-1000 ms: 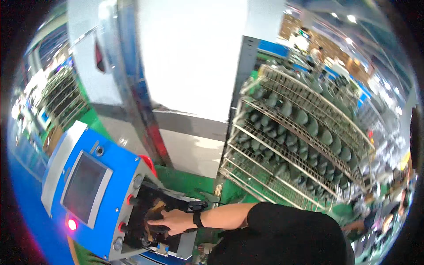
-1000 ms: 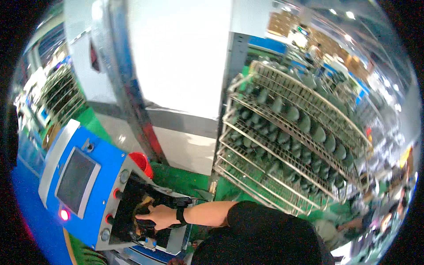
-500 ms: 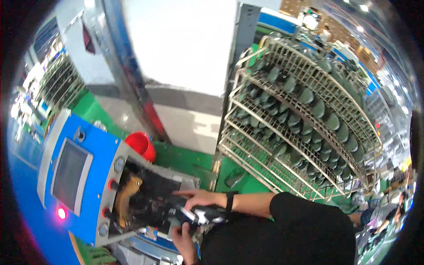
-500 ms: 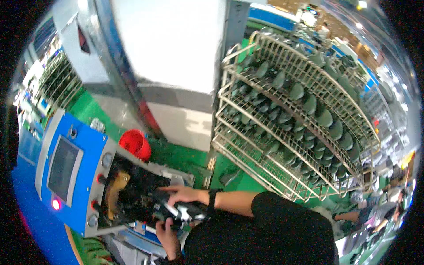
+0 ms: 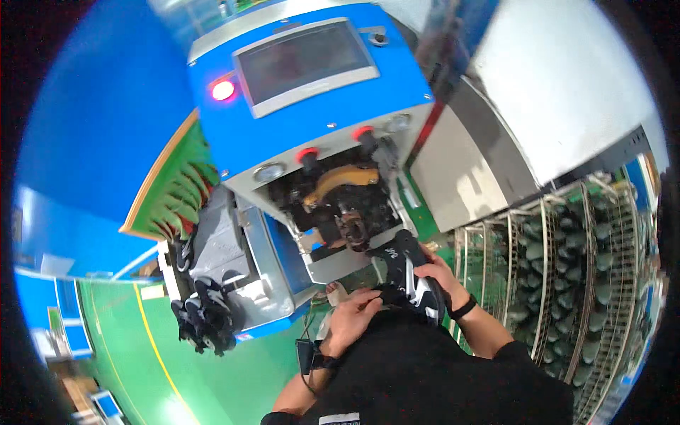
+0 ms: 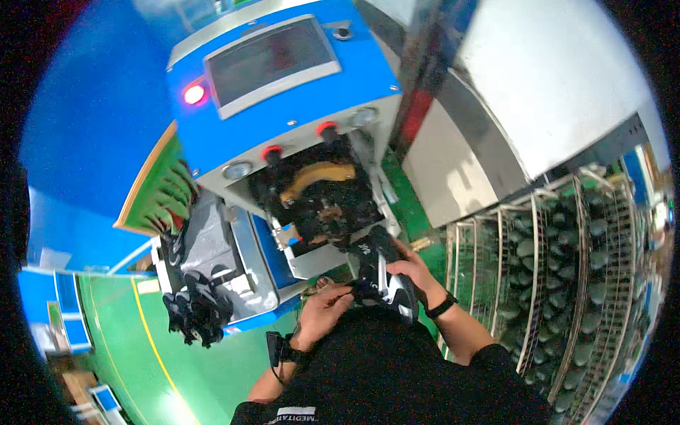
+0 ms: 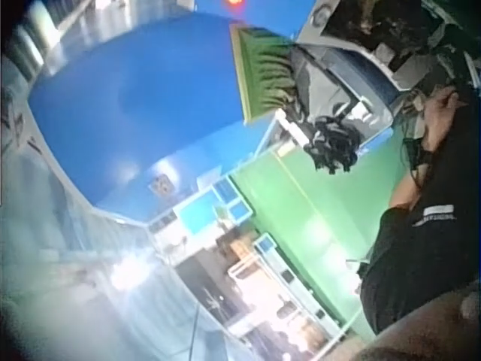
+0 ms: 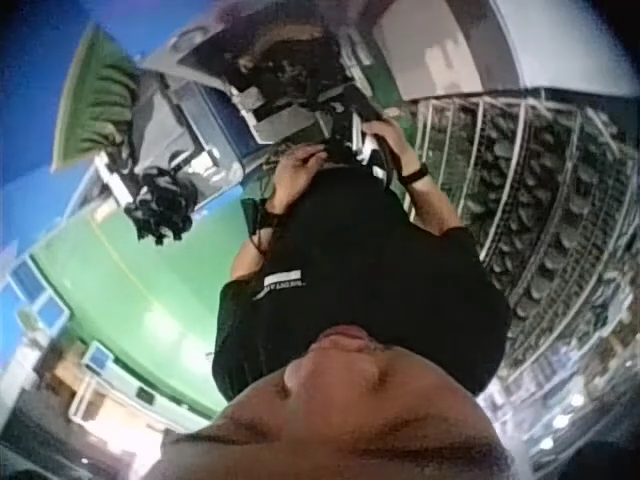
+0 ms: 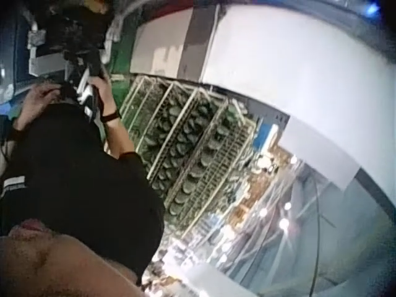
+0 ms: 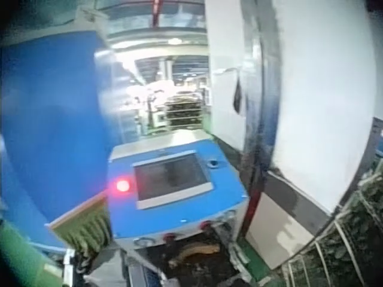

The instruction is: Operate a shoe lasting machine and move shoe last racks in a factory.

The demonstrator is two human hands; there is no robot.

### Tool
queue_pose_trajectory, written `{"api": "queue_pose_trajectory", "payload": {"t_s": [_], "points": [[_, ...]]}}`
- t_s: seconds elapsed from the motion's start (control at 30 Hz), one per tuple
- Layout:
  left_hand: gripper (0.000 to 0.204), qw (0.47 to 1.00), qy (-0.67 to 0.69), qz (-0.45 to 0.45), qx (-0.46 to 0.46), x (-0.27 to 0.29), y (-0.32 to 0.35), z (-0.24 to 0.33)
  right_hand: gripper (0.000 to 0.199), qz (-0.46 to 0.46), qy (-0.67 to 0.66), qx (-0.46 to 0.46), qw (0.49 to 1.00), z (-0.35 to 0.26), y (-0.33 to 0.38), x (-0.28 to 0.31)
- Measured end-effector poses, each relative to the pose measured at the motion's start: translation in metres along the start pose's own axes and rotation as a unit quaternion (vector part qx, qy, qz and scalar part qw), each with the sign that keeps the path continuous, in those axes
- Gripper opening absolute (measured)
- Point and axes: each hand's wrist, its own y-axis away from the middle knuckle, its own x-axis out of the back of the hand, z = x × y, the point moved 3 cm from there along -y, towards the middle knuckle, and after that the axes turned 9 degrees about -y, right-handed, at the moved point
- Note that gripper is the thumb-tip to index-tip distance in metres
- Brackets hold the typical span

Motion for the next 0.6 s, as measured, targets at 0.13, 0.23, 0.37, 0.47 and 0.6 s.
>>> {"api": "queue_pose_trajectory", "payload": {"t_s": [0.13, 0.23, 0.37, 0.47, 0.6], "points": [[0.033, 0.995, 0.045, 0.081, 0.045, 0.005, 0.012, -0.018, 0.087, -0.01, 0.148, 0.136, 0.979, -0.038, -0.009, -0.071], [0.035, 0.987, 0.05, 0.125, 0.091, 0.017, 0.009, -0.028, 0.091, 0.001, 0.287, 0.154, 0.945, -0.057, -0.024, -0.097], [0.035, 0.986, 0.052, 0.116, 0.111, 0.033, 0.007, -0.047, 0.091, 0.022, 0.405, 0.219, 0.887, -0.079, -0.054, -0.121], [0.035, 0.985, 0.044, 0.114, 0.12, 0.041, 0.008, -0.068, 0.091, 0.032, 0.439, 0.231, 0.868, -0.081, -0.077, -0.141], [0.036, 0.984, 0.016, 0.104, 0.14, 0.045, 0.007, -0.087, 0.092, 0.069, 0.682, 0.207, 0.698, -0.062, -0.11, -0.162]]}}
